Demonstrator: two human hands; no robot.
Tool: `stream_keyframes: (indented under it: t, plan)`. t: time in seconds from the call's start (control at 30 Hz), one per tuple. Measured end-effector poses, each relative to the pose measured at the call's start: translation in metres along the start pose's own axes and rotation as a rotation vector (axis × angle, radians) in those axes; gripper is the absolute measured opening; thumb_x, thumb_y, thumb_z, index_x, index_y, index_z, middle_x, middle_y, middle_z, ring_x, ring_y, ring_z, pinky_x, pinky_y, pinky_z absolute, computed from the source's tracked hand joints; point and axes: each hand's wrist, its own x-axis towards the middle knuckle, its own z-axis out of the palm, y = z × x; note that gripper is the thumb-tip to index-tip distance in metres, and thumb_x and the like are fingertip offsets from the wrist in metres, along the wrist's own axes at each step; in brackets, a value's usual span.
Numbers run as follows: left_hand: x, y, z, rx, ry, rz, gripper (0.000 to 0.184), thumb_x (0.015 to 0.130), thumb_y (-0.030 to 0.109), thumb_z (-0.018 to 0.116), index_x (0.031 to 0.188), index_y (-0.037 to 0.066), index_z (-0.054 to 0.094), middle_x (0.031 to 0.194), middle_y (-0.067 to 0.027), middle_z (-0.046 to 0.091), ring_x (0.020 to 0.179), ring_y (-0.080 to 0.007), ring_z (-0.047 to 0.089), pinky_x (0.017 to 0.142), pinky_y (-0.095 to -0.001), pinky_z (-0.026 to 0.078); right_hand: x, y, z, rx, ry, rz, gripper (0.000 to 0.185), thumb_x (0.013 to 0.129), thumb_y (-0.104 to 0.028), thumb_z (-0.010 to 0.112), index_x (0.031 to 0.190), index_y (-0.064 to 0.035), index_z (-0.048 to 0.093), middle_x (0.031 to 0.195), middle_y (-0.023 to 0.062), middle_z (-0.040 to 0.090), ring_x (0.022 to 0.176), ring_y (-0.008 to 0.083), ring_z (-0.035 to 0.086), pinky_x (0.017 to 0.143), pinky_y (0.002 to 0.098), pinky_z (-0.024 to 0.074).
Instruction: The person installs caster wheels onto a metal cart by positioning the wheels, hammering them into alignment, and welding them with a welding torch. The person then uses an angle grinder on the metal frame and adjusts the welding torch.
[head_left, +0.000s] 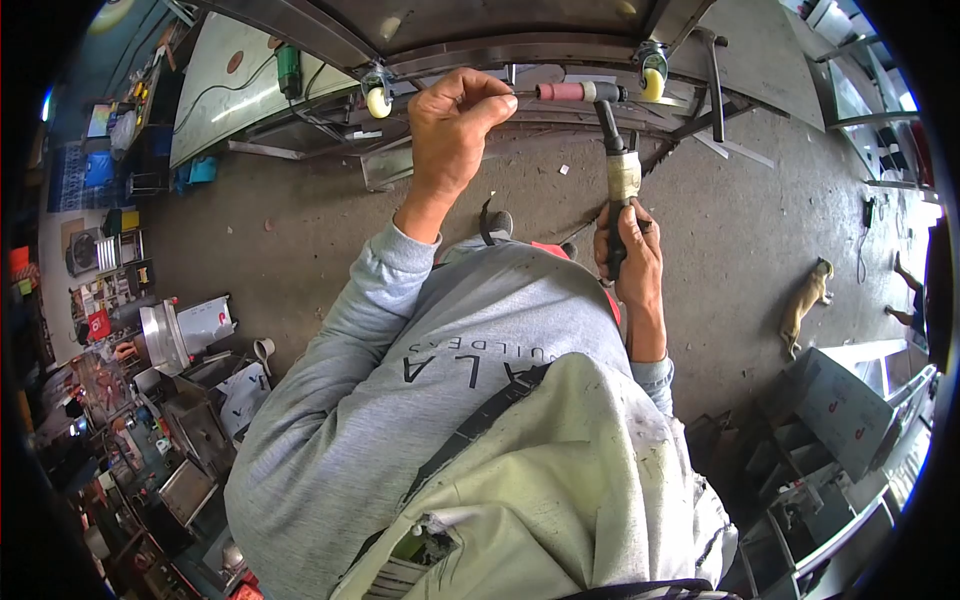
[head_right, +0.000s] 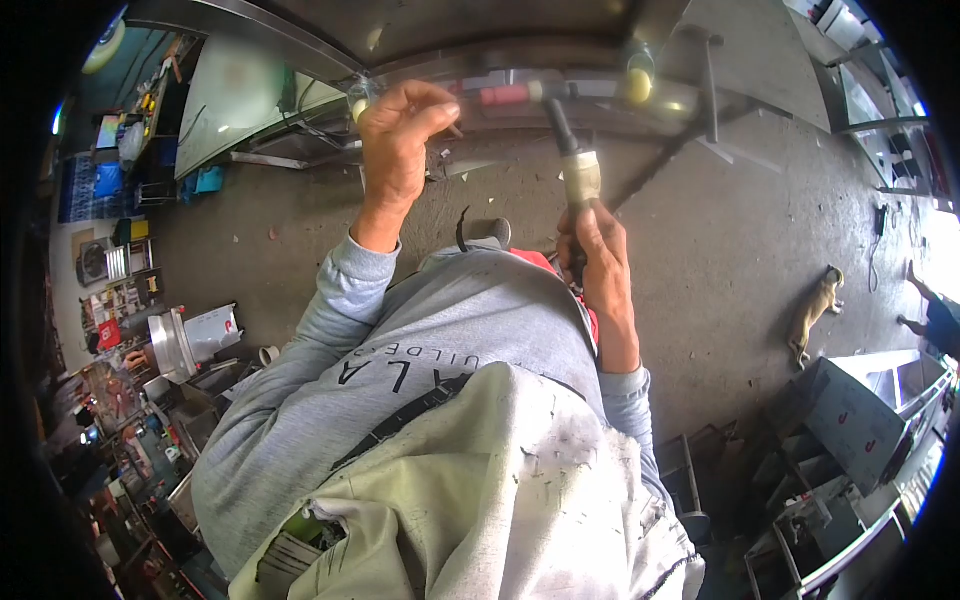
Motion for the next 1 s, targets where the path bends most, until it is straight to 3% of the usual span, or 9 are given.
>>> stream_keyframes:
  t: [0.13,0.23,0.33,0.47,0.6,0.67,0.83,0.93,1.0]
  plan:
    - [0.001,0.003,0.001,0.027,-0.010,-0.023,0.004,0.086,-0.002,0.076,0.089,0.001,0.076,0.079,-0.0015,0.073,0.074,-0.0053,0.065,0.069,-0.0218,0.052,-0.002,-0.002,0.002,0.010,0.017,0.028,0.056,0.107,-0.059,0.050,0.099,-0.0041,0.060,0.064,0.0019,0.053,0.050,0.0085,0.045,0.047,0.0251,0.0359]
    - [0.002,0.000,0.001,0.019,-0.040,-0.058,0.004,0.086,-0.002,0.076,0.089,0.001,0.076,0.079,-0.0019,0.073,0.073,-0.0056,0.065,0.068,-0.0222,0.052,-0.001,0.000,0.002,-0.004,-0.004,0.012,0.043,0.112,-0.047,0.050,0.102,-0.0051,0.058,0.063,0.0013,0.053,0.046,0.0062,0.043,0.042,0.0227,0.0355]
    - [0.001,-0.005,0.000,0.020,-0.053,-0.086,0.007,0.084,-0.001,0.077,0.090,0.002,0.076,0.078,-0.0015,0.072,0.073,-0.0065,0.065,0.068,-0.0233,0.052,-0.003,-0.010,0.004,-0.082,-0.006,0.034,0.056,0.108,-0.058,0.049,0.101,-0.0031,0.060,0.062,0.0025,0.053,0.050,0.0092,0.046,0.048,0.0252,0.0369]
    - [-0.001,0.000,-0.006,0.164,-0.079,-0.047,0.018,0.081,0.002,0.075,0.099,0.001,0.074,0.081,-0.0016,0.071,0.075,-0.0079,0.063,0.071,-0.0252,0.051,-0.002,-0.004,0.002,-0.052,0.005,0.028,0.056,0.109,-0.057,0.049,0.101,-0.0023,0.060,0.062,0.0029,0.054,0.050,0.0089,0.046,0.048,0.0254,0.0365]
    - [0.010,-0.003,-0.026,0.011,0.057,-0.030,0.026,0.083,0.004,0.066,0.109,-0.003,0.068,0.087,-0.0043,0.070,0.079,-0.0081,0.063,0.074,-0.0250,0.050,-0.005,-0.003,0.002,-0.077,0.037,0.012,0.057,0.109,-0.057,0.049,0.101,-0.0020,0.061,0.062,0.0026,0.054,0.051,0.0084,0.046,0.049,0.0251,0.0359]
    - [0.018,0.000,-0.035,0.029,0.036,0.000,0.024,0.085,0.004,0.069,0.107,-0.002,0.070,0.088,-0.0026,0.070,0.079,-0.0079,0.063,0.074,-0.0260,0.051,-0.005,-0.004,0.003,-0.103,0.038,0.012,0.056,0.109,-0.056,0.049,0.101,-0.0021,0.061,0.064,0.0020,0.054,0.053,0.0080,0.047,0.050,0.0246,0.0360]
    - [0.033,0.047,0.000,0.432,-0.206,0.226,0.016,0.088,0.015,0.076,0.099,0.003,0.078,0.084,-0.0042,0.070,0.076,-0.0120,0.065,0.071,-0.0290,0.053,-0.008,-0.004,0.010,-0.179,0.013,-0.026,0.045,0.112,-0.046,0.050,0.104,-0.0035,0.061,0.063,-0.0015,0.053,0.049,0.0042,0.042,0.046,0.0221,0.0346]
    - [0.041,0.051,0.010,0.810,-0.436,0.355,0.026,0.088,0.029,0.082,0.098,0.005,0.076,0.091,-0.0081,0.072,0.082,-0.0215,0.070,0.073,-0.0349,0.054,-0.010,-0.013,0.013,-0.255,-0.014,0.010,0.049,0.109,-0.050,0.055,0.104,-0.0020,0.064,0.072,-0.0012,0.054,0.065,0.0071,0.050,0.057,0.0242,0.0391]
    - [0.042,0.050,0.022,1.049,-0.526,0.494,0.033,0.085,0.035,0.085,0.093,0.005,0.075,0.088,-0.0106,0.071,0.080,-0.0275,0.070,0.071,-0.0389,0.054,-0.010,-0.012,0.015,-0.234,-0.007,0.005,0.033,0.112,-0.033,0.057,0.103,-0.0016,0.063,0.074,-0.0025,0.053,0.067,0.0059,0.049,0.058,0.0260,0.0406]
